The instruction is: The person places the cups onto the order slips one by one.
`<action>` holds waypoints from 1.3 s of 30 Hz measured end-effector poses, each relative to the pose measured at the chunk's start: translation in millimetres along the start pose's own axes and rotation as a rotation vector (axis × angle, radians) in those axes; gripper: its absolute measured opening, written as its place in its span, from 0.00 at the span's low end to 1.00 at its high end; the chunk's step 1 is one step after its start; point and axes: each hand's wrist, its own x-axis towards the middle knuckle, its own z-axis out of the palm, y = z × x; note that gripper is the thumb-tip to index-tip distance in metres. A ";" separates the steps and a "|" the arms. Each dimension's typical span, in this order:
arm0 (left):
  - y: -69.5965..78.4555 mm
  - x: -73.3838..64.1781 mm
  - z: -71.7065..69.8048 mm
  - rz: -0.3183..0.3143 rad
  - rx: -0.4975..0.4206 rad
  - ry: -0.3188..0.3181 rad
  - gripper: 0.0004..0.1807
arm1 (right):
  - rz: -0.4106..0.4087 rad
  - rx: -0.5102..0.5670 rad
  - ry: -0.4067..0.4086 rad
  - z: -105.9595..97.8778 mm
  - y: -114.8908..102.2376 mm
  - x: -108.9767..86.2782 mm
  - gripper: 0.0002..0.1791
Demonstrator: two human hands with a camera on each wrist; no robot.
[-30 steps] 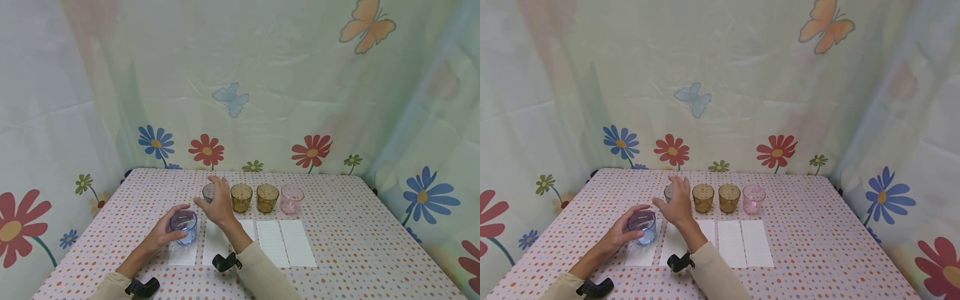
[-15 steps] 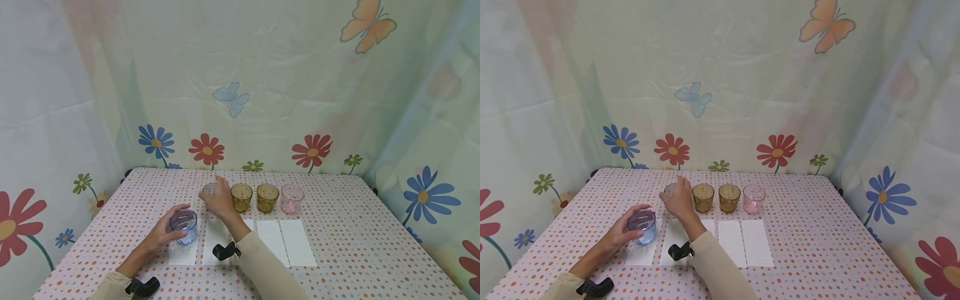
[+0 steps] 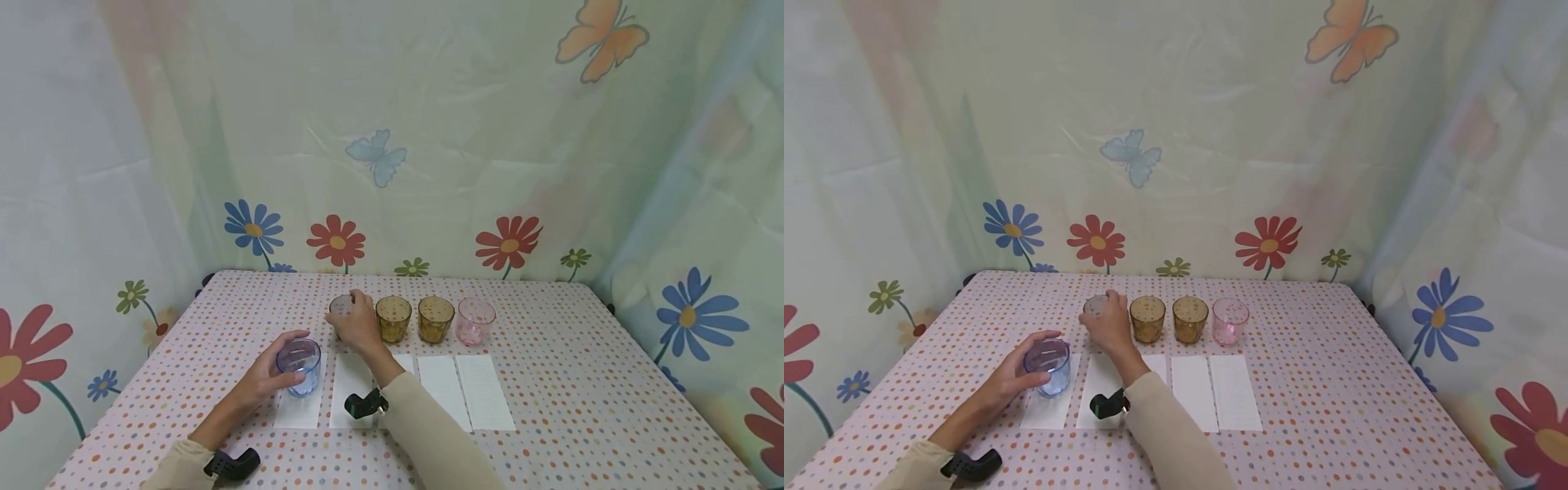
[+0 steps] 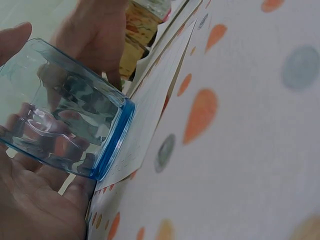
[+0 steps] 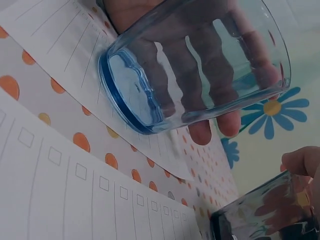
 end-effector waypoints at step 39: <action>-2.0 2.5 -2.7 0.014 -0.014 -0.019 0.34 | 0.012 0.186 0.167 16.9 5.5 7.8 0.37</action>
